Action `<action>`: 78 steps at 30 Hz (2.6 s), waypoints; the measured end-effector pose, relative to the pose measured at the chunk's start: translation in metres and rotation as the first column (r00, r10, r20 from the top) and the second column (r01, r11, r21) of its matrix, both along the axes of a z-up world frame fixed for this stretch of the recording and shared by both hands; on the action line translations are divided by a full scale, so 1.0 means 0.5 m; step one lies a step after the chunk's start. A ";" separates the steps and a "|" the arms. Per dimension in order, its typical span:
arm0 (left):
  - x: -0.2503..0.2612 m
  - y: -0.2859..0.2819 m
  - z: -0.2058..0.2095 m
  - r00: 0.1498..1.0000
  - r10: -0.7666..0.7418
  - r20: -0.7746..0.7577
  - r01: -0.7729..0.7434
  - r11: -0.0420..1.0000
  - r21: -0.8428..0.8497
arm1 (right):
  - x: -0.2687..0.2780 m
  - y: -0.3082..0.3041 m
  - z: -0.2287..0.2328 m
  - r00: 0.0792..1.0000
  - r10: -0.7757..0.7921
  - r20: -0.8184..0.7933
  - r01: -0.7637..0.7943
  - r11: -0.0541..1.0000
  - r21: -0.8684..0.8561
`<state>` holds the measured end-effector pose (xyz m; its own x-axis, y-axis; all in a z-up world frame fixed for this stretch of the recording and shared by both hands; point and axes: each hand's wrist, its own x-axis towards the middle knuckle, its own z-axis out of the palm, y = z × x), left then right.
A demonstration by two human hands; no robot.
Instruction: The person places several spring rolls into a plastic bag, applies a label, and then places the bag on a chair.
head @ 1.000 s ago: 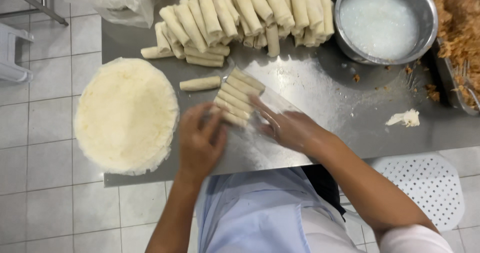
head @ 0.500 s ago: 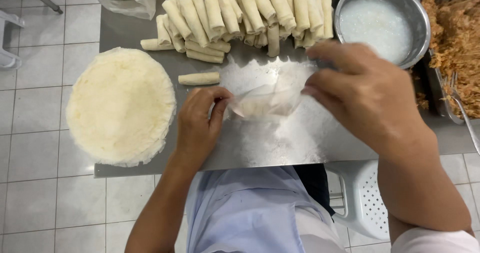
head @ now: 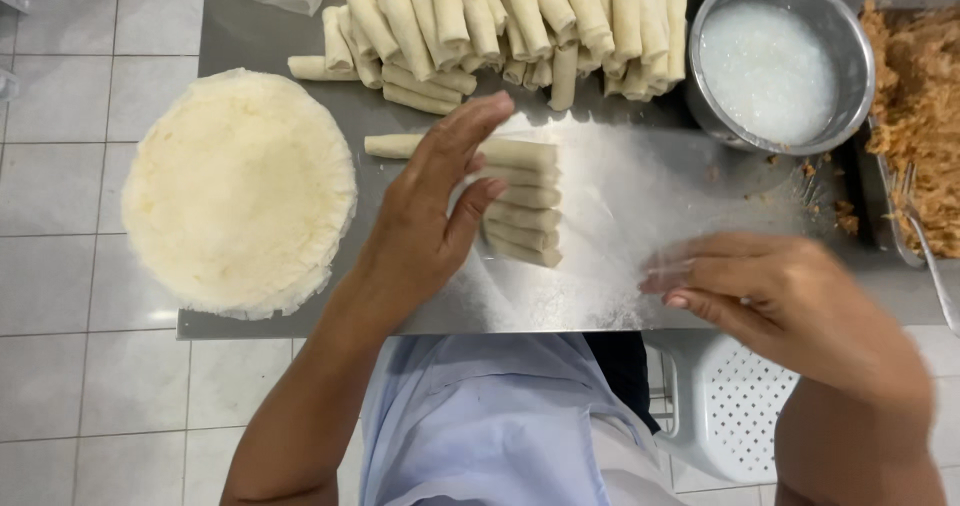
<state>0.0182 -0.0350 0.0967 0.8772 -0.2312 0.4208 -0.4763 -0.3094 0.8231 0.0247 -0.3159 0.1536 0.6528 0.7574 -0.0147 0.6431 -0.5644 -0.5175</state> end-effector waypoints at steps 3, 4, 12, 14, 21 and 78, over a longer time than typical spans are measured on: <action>0.005 0.013 -0.035 0.999 0.006 -0.035 -0.002 0.995 0.099 | -0.015 -0.037 -0.146 0.813 -0.107 -0.572 0.206 0.972 0.111; 0.003 0.019 -0.053 0.999 0.010 -0.037 -0.006 0.996 0.094 | -0.024 -0.045 -0.171 0.813 -0.106 -0.573 0.202 0.974 0.106; -0.045 0.048 -0.209 0.986 0.166 -0.035 -0.132 0.883 0.449 | -0.083 -0.087 -0.264 0.116 0.059 -0.991 0.382 0.919 0.100; -0.040 0.047 -0.195 0.975 0.204 -0.084 -0.141 0.871 0.470 | -0.087 -0.075 -0.268 0.233 0.069 -0.970 0.445 0.879 0.169; -0.038 0.040 -0.187 0.952 0.303 -0.050 -0.243 0.844 0.479 | -0.070 -0.070 -0.273 0.727 -0.288 -0.624 0.489 0.855 0.175; -0.040 0.039 -0.221 0.947 0.321 0.034 -0.306 0.860 0.409 | 0.004 0.112 -0.341 0.950 -0.261 0.173 0.154 0.871 0.467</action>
<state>-0.0019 -0.0155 -0.0137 0.9441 -0.0845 0.3188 -0.2721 -0.7458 0.6081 0.0268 -0.2597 -0.0167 0.7410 0.4951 0.4537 0.6646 -0.4436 -0.6013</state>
